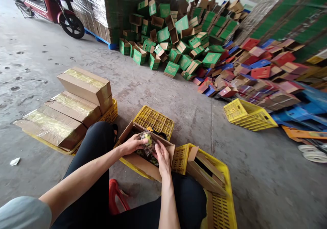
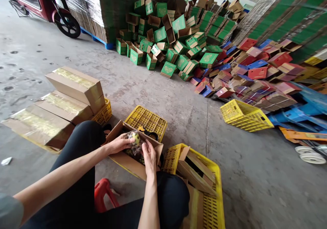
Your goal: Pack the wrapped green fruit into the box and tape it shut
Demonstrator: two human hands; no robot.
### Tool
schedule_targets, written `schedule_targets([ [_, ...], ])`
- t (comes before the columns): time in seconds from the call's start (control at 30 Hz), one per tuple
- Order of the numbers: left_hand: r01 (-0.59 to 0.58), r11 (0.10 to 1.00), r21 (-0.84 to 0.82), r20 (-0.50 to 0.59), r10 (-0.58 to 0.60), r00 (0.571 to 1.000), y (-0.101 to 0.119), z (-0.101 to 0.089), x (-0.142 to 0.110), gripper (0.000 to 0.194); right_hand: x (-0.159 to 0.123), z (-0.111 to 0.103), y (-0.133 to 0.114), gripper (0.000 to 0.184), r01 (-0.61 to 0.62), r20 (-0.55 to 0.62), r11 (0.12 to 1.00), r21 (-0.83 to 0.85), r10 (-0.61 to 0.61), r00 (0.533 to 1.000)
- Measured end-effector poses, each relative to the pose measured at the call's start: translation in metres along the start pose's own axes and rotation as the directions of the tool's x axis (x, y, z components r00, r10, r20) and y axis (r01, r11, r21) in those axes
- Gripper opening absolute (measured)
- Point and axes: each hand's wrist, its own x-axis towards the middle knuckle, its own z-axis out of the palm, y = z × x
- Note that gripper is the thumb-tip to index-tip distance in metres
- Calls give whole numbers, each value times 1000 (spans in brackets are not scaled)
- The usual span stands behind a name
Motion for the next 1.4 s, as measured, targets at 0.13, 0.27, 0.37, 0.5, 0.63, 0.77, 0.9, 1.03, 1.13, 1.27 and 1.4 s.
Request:
schedule_targets([
  [0.13, -39, 998, 44, 90, 35, 995, 1, 2, 0, 63, -4, 2, 3, 49, -69, 36, 996, 57, 67, 997],
  [0.27, -19, 995, 98, 77, 11, 997, 7, 2, -1, 72, -1, -4, 5, 48, 8, -50, 1000, -11, -9, 999],
  [0.37, -15, 990, 139, -12, 17, 1000, 11, 1, -2, 75, 4, -9, 7, 44, 65, -95, 995, -73, -72, 993],
  [0.5, -27, 975, 219, -55, 40, 998, 9, 0, -4, 73, 8, -11, 5, 35, 197, -92, 963, -185, -217, 972],
  [0.63, -53, 951, 306, -15, 60, 998, 6, 0, -4, 63, 5, -9, -1, 34, 246, -40, 936, -253, -264, 964],
  [0.77, -104, 930, 354, -4, 113, 994, 6, 0, -2, 53, 1, -6, -4, 33, 245, -30, 942, -231, -259, 965],
  [0.9, -130, 932, 338, 14, 134, 991, 8, 1, -2, 47, 0, -5, -6, 32, 208, -40, 967, -149, -216, 976],
  [1.03, -130, 948, 292, -23, 143, 990, 10, 3, -3, 44, 0, -3, -7, 40, 160, -2, 985, -65, -160, 987],
  [1.13, -131, 954, 271, -31, 145, 989, 10, 3, -4, 44, 0, -3, -5, 41, 137, 13, 988, -75, -136, 991],
  [1.27, -69, 966, 251, 5, 70, 998, 9, 5, -5, 55, 1, -6, -2, 33, 173, -23, 977, -124, -177, 984],
  [1.4, 85, 982, 167, -50, -78, 996, 7, 3, -4, 75, 2, -9, -4, 30, 234, -65, 964, -123, -243, 968],
])
